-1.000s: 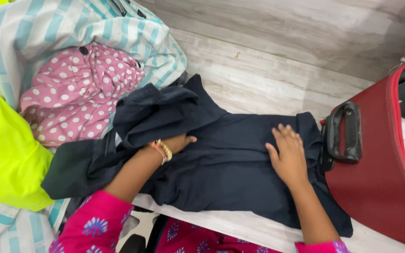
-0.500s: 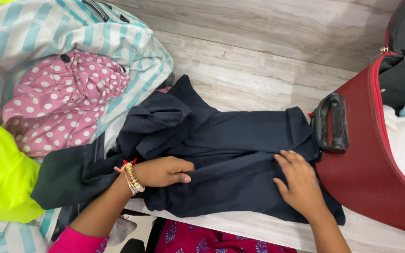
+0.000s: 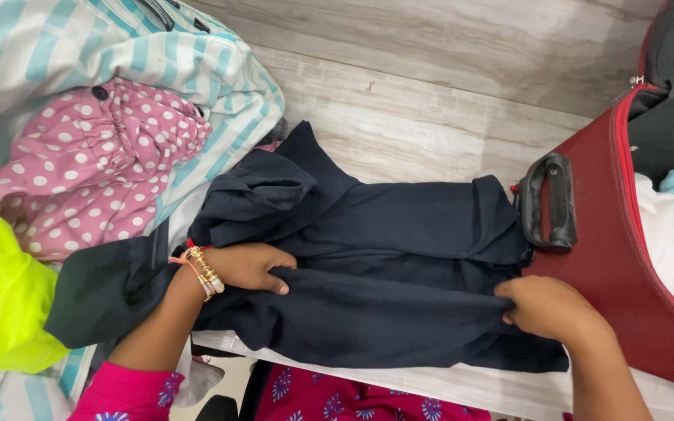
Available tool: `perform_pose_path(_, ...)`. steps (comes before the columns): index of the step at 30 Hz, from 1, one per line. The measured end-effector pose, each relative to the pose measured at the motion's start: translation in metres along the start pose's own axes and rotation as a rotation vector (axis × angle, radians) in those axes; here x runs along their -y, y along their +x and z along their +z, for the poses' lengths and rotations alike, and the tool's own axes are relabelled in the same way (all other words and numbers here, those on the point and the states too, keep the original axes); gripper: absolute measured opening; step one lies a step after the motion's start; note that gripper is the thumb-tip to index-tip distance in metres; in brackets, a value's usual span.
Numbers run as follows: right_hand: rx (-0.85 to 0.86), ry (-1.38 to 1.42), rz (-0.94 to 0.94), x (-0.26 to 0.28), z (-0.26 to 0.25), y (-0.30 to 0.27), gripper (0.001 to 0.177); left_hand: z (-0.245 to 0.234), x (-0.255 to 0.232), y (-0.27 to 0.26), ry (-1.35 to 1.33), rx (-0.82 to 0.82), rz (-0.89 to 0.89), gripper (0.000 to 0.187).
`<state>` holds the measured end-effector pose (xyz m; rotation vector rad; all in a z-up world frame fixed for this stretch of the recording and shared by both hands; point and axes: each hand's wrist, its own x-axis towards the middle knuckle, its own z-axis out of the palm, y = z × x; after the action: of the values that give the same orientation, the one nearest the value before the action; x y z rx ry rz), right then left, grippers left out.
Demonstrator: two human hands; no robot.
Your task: The person buttons up a dark blue shirt by hand, folds it into a neat square on the floor, and places it into a red suitcase.
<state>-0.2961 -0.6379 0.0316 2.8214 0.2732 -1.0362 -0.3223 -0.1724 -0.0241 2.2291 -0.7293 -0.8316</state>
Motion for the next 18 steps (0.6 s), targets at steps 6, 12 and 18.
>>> perform_pose_path(6, -0.708, -0.435, -0.106, 0.045, 0.044, 0.016, 0.052, 0.059, -0.063, 0.012, 0.805, -0.473, -0.533, 0.027)
perform_pose_path(12, -0.820, -0.039, -0.136, 0.067, 0.104, 0.045, 0.077, 0.111, -0.059, 0.027, 0.675, -0.750, -0.177, 0.082)
perform_pose_path(18, -0.912, 0.001, -0.187, 0.057, 0.101, 0.050, 0.062, 0.109, -0.051, 0.031, 0.670, -0.722, -0.188, 0.078)
